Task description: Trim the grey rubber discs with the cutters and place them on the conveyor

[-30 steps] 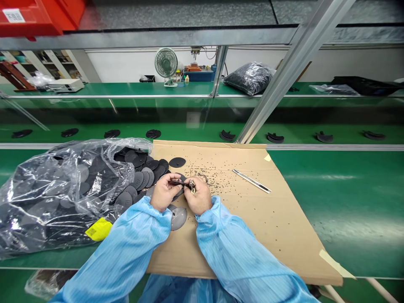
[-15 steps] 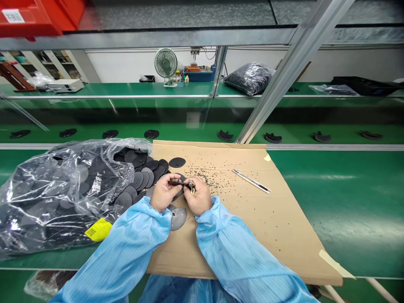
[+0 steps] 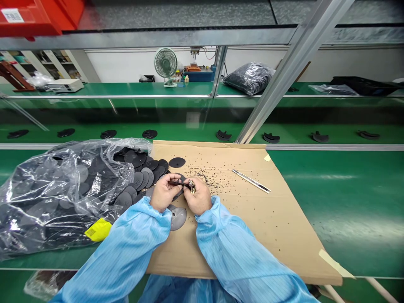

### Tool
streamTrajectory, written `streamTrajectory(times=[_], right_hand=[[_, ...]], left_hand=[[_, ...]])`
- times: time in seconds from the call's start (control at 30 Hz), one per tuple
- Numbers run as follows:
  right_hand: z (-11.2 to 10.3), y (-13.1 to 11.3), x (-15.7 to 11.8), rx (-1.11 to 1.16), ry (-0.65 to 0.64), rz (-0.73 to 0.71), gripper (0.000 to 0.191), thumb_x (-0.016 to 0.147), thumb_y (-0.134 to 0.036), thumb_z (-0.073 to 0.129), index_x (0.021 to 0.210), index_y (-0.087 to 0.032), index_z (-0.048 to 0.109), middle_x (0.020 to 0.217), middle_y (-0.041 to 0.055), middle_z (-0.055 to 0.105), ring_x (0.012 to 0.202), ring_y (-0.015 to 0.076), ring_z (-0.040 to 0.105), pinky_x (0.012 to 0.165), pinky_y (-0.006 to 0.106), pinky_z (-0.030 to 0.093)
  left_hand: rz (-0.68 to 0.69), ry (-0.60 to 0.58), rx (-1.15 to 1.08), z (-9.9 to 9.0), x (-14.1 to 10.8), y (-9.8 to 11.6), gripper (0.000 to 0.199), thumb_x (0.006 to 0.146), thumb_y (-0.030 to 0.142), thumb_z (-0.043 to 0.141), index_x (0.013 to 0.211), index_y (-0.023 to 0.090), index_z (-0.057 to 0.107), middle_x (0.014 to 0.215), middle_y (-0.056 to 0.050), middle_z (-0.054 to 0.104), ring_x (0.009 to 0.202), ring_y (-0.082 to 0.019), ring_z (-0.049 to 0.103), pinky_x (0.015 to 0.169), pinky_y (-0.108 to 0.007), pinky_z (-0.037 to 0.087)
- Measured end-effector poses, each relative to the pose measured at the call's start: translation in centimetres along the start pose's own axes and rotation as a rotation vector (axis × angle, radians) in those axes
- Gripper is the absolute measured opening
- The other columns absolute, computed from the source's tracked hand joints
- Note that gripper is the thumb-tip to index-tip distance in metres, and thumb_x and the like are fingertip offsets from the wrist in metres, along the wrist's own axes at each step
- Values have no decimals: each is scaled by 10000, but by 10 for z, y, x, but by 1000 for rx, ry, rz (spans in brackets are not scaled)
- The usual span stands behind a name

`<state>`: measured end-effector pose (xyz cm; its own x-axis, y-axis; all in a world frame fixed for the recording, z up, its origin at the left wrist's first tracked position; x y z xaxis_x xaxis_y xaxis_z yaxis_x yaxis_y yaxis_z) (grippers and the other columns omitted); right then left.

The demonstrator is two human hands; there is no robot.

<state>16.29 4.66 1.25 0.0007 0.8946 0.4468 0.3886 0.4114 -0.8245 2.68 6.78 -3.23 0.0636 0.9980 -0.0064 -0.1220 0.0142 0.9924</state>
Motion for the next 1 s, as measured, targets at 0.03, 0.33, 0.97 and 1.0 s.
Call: streamTrajectory(times=[0.03, 0.33, 0.97, 1.0], right_hand=[[0, 0, 0, 0, 1, 0, 137, 700, -128, 494, 780, -204, 576, 787, 38, 602, 786, 196, 571, 723, 320, 457], [0, 0, 0, 3, 1, -2, 135, 699, -126, 503, 782, -201, 578, 790, 39, 602, 779, 197, 570, 717, 322, 454], [-62, 25, 121, -369, 127, -121, 205, 680, -95, 514, 836, -180, 614, 909, 85, 597, 864, 226, 579, 811, 374, 479], [-66, 41, 141, -435, 94, -76, 213, 667, -72, 537, 830, -178, 623, 920, 90, 597, 896, 237, 579, 840, 385, 468]], left_hand=[[2, -1, 3, 0, 0, 0, 337, 648, 170, 718, 973, 145, 632, 901, -54, 669, 850, -169, 630, 810, -302, 497], [10, -13, 12, 0, 2, -2, 325, 657, 173, 709, 972, 149, 634, 892, -51, 671, 851, -169, 632, 807, -300, 498], [-25, 23, 135, 4, -2, 0, 287, 645, 209, 692, 929, 170, 666, 889, -60, 685, 802, -196, 645, 735, -315, 521], [-24, 24, 139, 5, -3, 1, 275, 653, 199, 686, 926, 172, 669, 883, -62, 686, 787, -195, 644, 724, -313, 520]])
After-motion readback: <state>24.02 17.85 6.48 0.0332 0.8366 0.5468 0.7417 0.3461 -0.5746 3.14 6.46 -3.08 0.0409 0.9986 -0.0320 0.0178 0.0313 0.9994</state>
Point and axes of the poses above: each hand's wrist, its own x-axis towards the middle knuckle, its own z-axis out of the palm, y = z × x, the point moved 7 cm from there along x, towards the middle knuckle
